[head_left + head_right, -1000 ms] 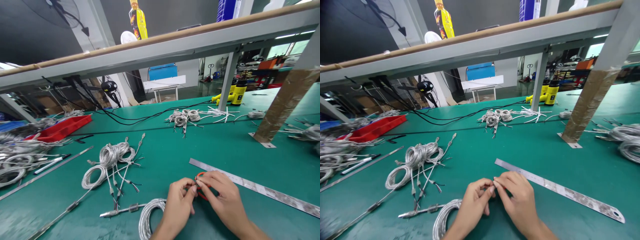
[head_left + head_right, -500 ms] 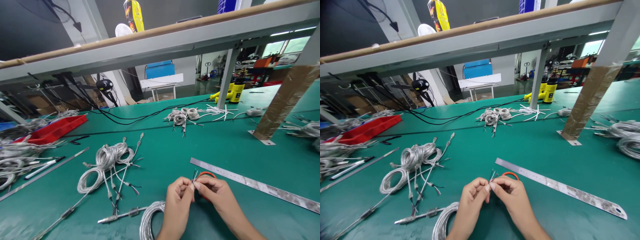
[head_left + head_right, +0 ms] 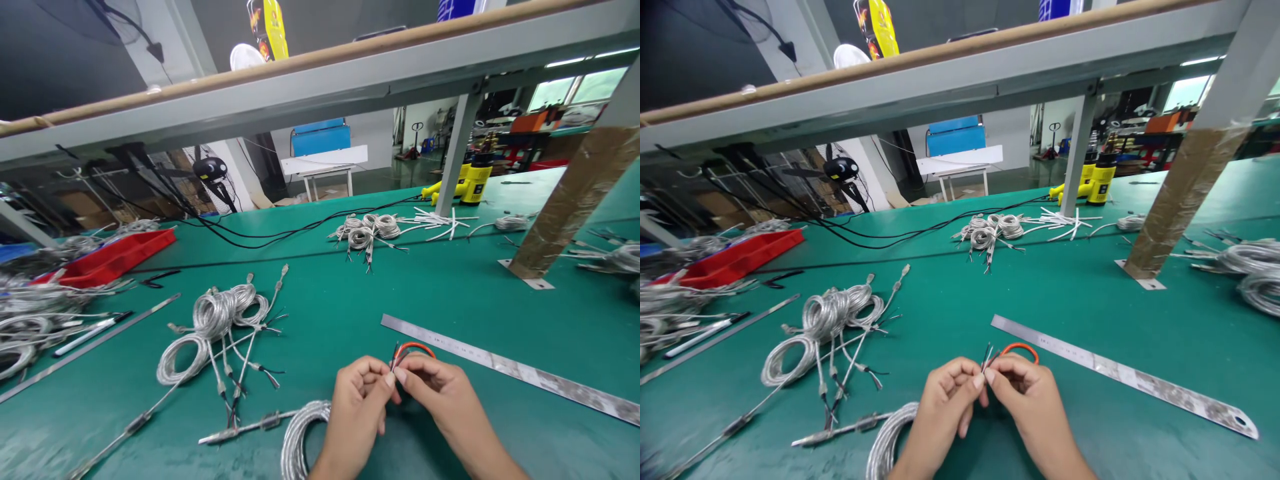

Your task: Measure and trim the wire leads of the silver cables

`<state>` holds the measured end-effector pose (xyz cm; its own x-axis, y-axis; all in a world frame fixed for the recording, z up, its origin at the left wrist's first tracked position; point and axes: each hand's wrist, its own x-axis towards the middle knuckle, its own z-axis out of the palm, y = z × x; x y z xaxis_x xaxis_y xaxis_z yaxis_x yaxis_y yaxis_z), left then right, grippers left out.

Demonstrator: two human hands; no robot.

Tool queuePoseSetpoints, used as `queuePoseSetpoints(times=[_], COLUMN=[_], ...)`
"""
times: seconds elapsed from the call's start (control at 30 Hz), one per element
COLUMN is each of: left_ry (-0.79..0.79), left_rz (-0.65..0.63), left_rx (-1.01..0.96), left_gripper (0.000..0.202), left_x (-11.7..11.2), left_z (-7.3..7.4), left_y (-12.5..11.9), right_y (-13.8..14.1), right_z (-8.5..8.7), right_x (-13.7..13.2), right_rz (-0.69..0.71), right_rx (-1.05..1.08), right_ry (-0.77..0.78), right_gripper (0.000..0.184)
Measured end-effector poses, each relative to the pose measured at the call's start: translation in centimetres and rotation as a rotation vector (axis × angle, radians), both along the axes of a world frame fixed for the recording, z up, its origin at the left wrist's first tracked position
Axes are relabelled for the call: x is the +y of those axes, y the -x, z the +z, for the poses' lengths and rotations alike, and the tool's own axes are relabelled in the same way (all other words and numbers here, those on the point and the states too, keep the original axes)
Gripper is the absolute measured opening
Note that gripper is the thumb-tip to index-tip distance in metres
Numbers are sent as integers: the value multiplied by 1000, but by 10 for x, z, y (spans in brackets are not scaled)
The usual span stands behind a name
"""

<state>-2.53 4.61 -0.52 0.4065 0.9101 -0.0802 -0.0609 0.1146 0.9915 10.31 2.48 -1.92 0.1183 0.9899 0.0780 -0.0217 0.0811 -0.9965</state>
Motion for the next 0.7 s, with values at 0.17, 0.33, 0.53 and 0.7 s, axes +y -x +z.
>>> queuePoseSetpoints(times=[0.17, 0.33, 0.53, 0.7], left_ry=[-18, -15, -46, -100], left_rz=[9, 34, 54, 64], left_rx=[5, 46, 58, 30], left_gripper=[16, 14, 13, 15], left_x=[-2, -4, -4, -4], left_z=[0, 1, 3, 4], left_y=[0, -2, -1, 0], right_y=[0, 0, 1, 3], right_z=[-1, 1, 3, 3], right_x=[1, 0, -2, -2], right_rz=[17, 26, -3, -40], right_rx=[17, 115, 91, 47], right_ry=[6, 117, 60, 34], right_gripper=[17, 21, 20, 20])
